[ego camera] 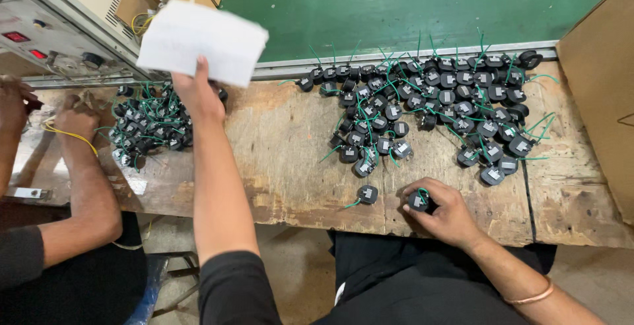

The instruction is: The person picks up black plug-shaped adapters with green wires from the workbench, winds each wire around the adapter body by hand, and places the coiled unit into a large cardboard box beside the bench. They repeat this cycle continuously across the episode.

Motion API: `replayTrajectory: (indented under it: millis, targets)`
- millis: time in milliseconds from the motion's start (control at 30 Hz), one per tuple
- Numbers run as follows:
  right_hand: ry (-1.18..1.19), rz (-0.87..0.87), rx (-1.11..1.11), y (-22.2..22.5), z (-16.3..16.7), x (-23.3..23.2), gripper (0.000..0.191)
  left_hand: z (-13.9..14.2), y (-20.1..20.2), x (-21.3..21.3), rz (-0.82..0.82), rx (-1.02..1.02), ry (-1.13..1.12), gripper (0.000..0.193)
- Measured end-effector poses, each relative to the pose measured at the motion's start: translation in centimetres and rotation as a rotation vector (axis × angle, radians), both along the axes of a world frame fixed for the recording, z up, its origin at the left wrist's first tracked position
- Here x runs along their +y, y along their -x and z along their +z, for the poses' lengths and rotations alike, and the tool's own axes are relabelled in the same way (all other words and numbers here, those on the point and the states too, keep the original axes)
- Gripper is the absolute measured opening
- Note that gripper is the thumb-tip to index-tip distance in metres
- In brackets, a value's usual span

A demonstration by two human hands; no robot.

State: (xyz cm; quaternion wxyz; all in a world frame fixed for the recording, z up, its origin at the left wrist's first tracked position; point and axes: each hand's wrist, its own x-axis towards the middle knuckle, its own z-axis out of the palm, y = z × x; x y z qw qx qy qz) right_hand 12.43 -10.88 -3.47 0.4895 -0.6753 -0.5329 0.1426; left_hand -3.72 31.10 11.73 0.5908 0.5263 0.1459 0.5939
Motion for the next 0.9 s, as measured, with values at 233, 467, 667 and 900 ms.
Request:
replayTrajectory:
  millis: [233,467,667,900]
  targets:
    - [-0.014,-0.05,0.048,-0.5,0.0,-0.1,0.024,0.4,-2.4,2.8,0.53,0.327,0.002,0.092]
    - [0.0,-0.029,0.048,-0.3,-0.2,-0.4,0.029,-9.2,-1.7,-8.5,0.195,0.466,-0.133,0.042]
    - [-0.001,-0.027,0.129,-0.2,-0.6,-0.6,0.054,-14.6,1.3,-19.5,0.178,0.772,-0.2,0.038]
    - [-0.142,-0.012,-0.061,0.1,-0.6,-0.9,0.046,-14.5,3.2,-26.3,0.188,0.874,-0.656,0.049]
